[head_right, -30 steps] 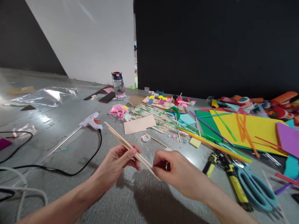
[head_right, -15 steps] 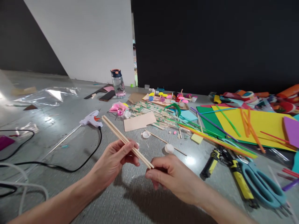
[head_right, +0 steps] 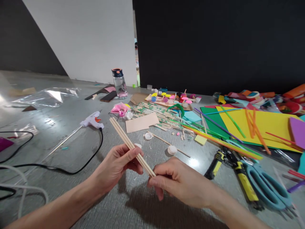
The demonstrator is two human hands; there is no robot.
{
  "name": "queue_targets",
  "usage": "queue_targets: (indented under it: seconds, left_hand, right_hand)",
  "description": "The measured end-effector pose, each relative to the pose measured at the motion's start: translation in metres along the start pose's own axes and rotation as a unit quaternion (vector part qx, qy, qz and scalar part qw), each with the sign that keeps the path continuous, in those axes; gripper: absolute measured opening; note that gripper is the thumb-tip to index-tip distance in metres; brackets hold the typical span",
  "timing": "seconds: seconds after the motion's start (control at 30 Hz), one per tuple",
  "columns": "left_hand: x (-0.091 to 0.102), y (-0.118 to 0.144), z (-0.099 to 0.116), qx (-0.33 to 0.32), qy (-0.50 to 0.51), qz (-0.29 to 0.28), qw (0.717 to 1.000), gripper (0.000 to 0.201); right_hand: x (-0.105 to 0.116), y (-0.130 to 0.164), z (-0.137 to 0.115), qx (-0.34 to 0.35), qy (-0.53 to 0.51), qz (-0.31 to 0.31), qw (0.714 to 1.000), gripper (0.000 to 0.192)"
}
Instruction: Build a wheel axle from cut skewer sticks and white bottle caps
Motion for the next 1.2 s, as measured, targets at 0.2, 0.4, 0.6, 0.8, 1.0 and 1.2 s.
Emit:
queue_targets:
  seconds: [0.2,0.4,0.6,0.8,1.0,1.2]
  left_hand:
    - [-0.01,0.011,0.004,-0.021,-0.008,-0.012,1.0,0.038]
    - [-0.019,0.024,-0.001,-0.093,-0.076,-0.043,0.992,0.038]
    - [-0.02,0.026,-0.01,-0.04,-0.139,-0.104,0.984,0.039]
    - [-0.03,0.028,-0.019,0.092,-0.315,-0.244,0.913,0.026]
    - [-0.03,0.03,-0.025,0.13,-0.376,-0.243,0.885,0.032]
    - [-0.039,0.027,-0.02,0.096,-0.17,-0.172,0.966,0.045]
  right_hand:
    - [-0.006,-0.001,-0.004,-0.009,-0.016,0.024,1.0,0.045]
    - [-0.007,0.009,0.013,-0.001,0.062,0.004,0.998,0.05]
    - [0.002,0.01,0.013,0.046,0.091,0.063,0.993,0.038]
    - [0.004,0.0,-0.012,0.061,-0.031,0.218,0.973,0.04]
    - [-0.004,-0.004,-0.011,0.056,-0.191,0.166,0.966,0.04]
    - [-0.005,-0.007,-0.007,0.067,-0.172,0.194,0.963,0.038]
Point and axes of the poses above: each hand's wrist, its own y-axis away from the middle knuckle, its own x-axis out of the back of the hand, z = x × y, the point moved 3 cm from there along -y, towards the middle knuckle, and after that the axes turned 10 degrees about x, right-handed, at the moved point
